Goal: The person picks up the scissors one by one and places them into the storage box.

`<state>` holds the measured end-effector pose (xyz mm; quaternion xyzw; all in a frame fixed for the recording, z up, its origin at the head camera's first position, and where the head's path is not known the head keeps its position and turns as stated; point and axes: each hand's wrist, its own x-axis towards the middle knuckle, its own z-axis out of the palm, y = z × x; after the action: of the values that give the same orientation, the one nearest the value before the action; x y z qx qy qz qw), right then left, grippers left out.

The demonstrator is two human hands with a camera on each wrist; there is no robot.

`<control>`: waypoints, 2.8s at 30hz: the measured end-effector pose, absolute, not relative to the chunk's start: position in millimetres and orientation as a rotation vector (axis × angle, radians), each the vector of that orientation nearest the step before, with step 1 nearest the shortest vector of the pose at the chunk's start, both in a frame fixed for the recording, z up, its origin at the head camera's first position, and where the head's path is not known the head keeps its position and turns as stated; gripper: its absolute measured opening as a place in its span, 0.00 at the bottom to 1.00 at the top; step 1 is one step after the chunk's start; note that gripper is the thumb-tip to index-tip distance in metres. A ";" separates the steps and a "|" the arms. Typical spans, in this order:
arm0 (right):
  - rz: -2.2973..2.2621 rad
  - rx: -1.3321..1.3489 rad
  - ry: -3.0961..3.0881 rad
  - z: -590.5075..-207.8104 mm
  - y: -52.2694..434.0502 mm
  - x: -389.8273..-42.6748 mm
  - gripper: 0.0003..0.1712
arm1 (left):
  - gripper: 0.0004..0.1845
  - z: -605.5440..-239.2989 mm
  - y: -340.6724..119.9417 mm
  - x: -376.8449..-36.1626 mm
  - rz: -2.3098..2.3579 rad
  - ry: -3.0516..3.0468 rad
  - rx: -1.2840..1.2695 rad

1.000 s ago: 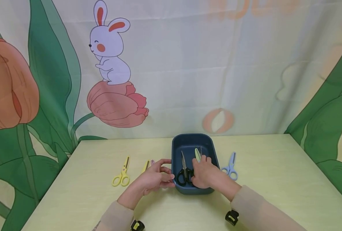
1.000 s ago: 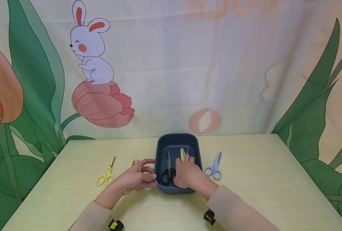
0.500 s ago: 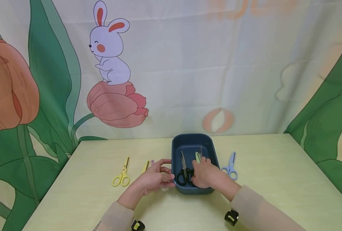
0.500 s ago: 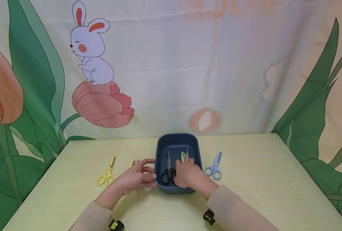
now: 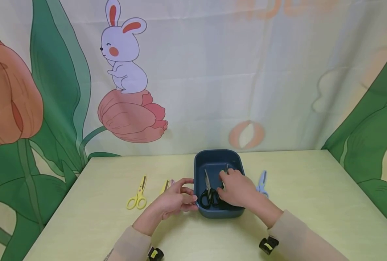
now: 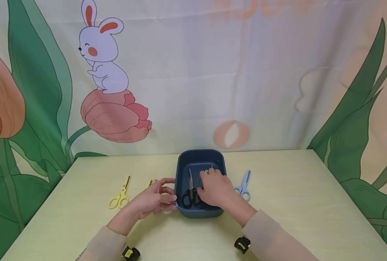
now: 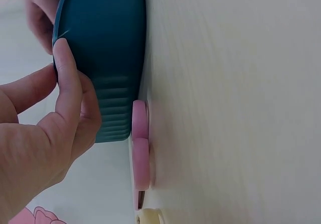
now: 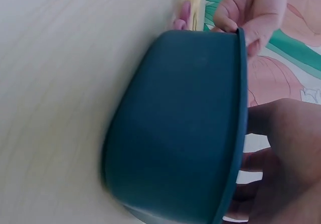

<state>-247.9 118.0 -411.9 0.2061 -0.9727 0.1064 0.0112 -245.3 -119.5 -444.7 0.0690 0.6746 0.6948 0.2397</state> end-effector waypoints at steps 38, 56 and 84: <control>0.595 0.353 -2.940 -419.6 209.7 -250.0 0.12 | 0.34 -442.7 -118.3 -245.9 1.906 1.841 0.178; 0.516 0.410 -3.124 -444.4 212.3 -254.8 0.16 | 0.34 -441.7 -119.1 -245.3 1.896 1.855 0.183; 0.520 0.272 -3.216 -447.4 222.8 -260.9 0.11 | 0.34 -441.8 -120.4 -246.2 1.883 1.860 0.183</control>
<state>-260.9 222.8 -447.4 0.0832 -0.9817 0.1589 -0.0639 -246.2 -120.4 -441.8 0.0670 0.6803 0.6885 0.2420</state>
